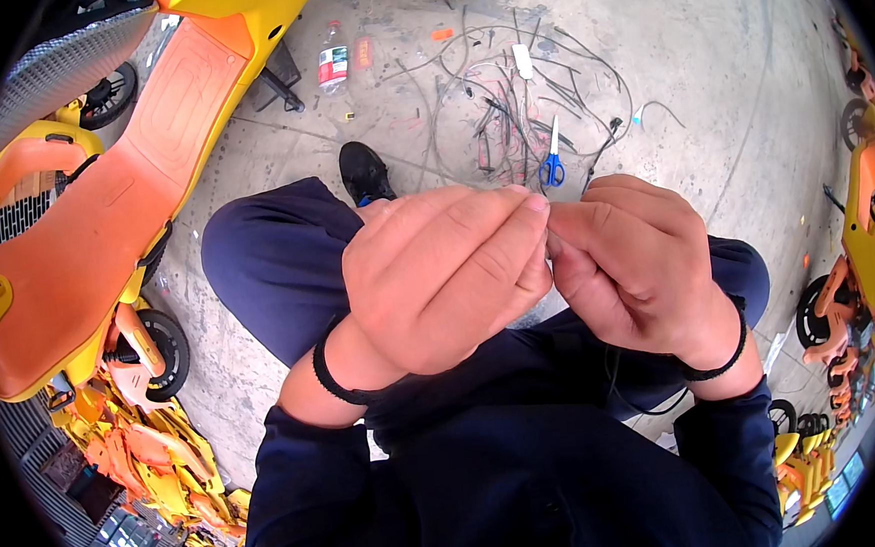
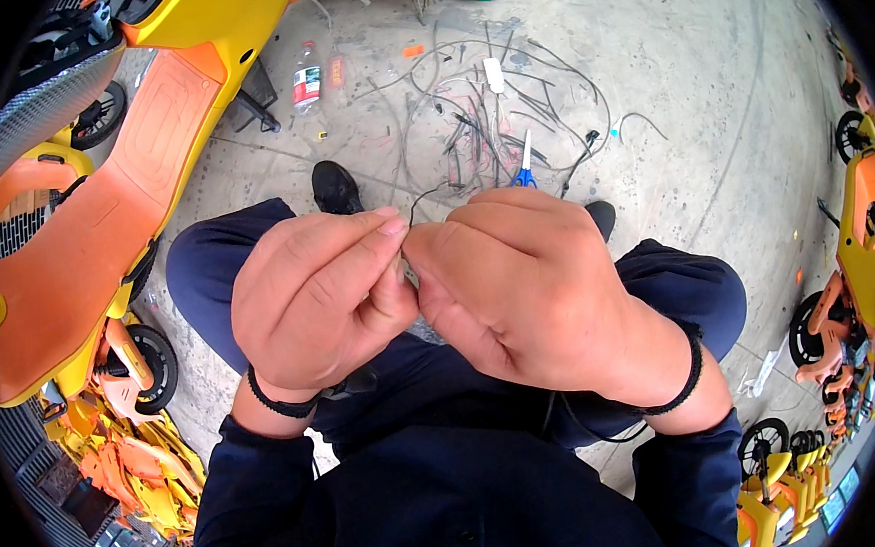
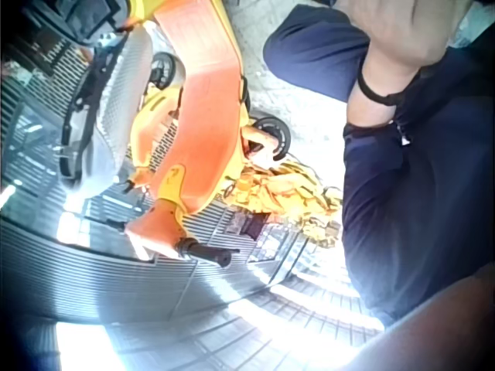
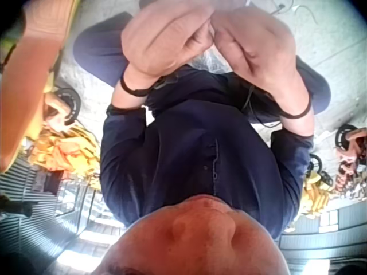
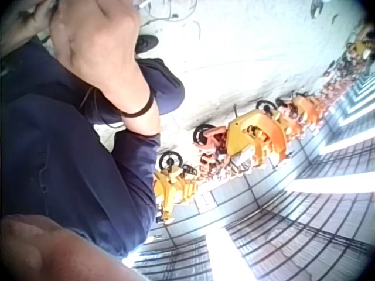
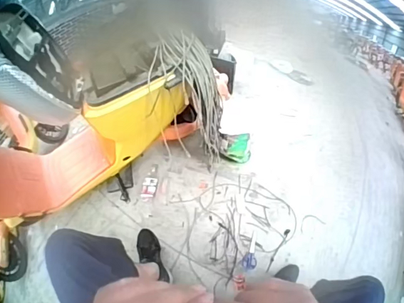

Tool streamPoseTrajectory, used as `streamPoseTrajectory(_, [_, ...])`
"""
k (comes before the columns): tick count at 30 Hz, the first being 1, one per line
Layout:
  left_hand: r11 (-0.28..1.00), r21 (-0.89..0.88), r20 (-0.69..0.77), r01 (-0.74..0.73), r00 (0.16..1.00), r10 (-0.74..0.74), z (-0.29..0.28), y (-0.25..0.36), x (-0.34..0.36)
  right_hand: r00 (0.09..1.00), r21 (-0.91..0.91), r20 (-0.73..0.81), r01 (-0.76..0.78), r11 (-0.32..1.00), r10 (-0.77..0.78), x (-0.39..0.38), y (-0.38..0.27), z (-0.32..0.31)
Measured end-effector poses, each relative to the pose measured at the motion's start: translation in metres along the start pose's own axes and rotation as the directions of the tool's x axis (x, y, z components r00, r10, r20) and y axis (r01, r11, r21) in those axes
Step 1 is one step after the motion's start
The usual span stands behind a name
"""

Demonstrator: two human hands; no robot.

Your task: The person uses scissors to strip the insulation off the end of a black wire and then twists the copper strands of two wires together by hand.

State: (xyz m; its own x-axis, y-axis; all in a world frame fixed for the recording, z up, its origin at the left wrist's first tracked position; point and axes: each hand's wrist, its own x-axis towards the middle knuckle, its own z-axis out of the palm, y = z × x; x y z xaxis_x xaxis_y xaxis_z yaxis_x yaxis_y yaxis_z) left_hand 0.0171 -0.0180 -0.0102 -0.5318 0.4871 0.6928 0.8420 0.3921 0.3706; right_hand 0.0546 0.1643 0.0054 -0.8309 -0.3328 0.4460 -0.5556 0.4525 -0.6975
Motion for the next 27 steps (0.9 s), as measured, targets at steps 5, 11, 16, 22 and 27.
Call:
streamPoseTrajectory(5, [0.982, -0.176, 0.016, 0.072, 0.997, -0.07, -0.003, -0.002, 0.002, 0.998, 0.084, 0.029, -0.049, 0.995, 0.046, -0.001, -0.002, -0.002])
streamPoseTrajectory(11, [0.928, -0.351, 0.066, 0.128, 0.992, -0.112, -0.002, -0.008, 0.005, 0.998, 0.084, 0.005, -0.061, 0.995, 0.06, -0.002, 0.001, -0.003])
streamPoseTrajectory(16, [0.936, -0.34, 0.076, 0.09, 0.995, -0.068, -0.002, -0.011, 0.005, 0.997, 0.062, 0.025, -0.076, 0.995, 0.074, -0.001, 0.001, -0.005])
streamPoseTrajectory(22, [0.973, -0.232, 0.094, 0.018, 0.996, 0.004, -0.003, -0.012, 0.006, 0.998, 0.026, 0.025, -0.061, 0.998, 0.061, -0.001, 0.003, -0.003])
streamPoseTrajectory(27, [0.993, -0.096, 0.088, -0.072, 0.993, 0.08, -0.004, -0.011, 0.002, 0.997, 0.029, 0.021, -0.069, 0.997, 0.068, -0.002, 0.003, 0.0])
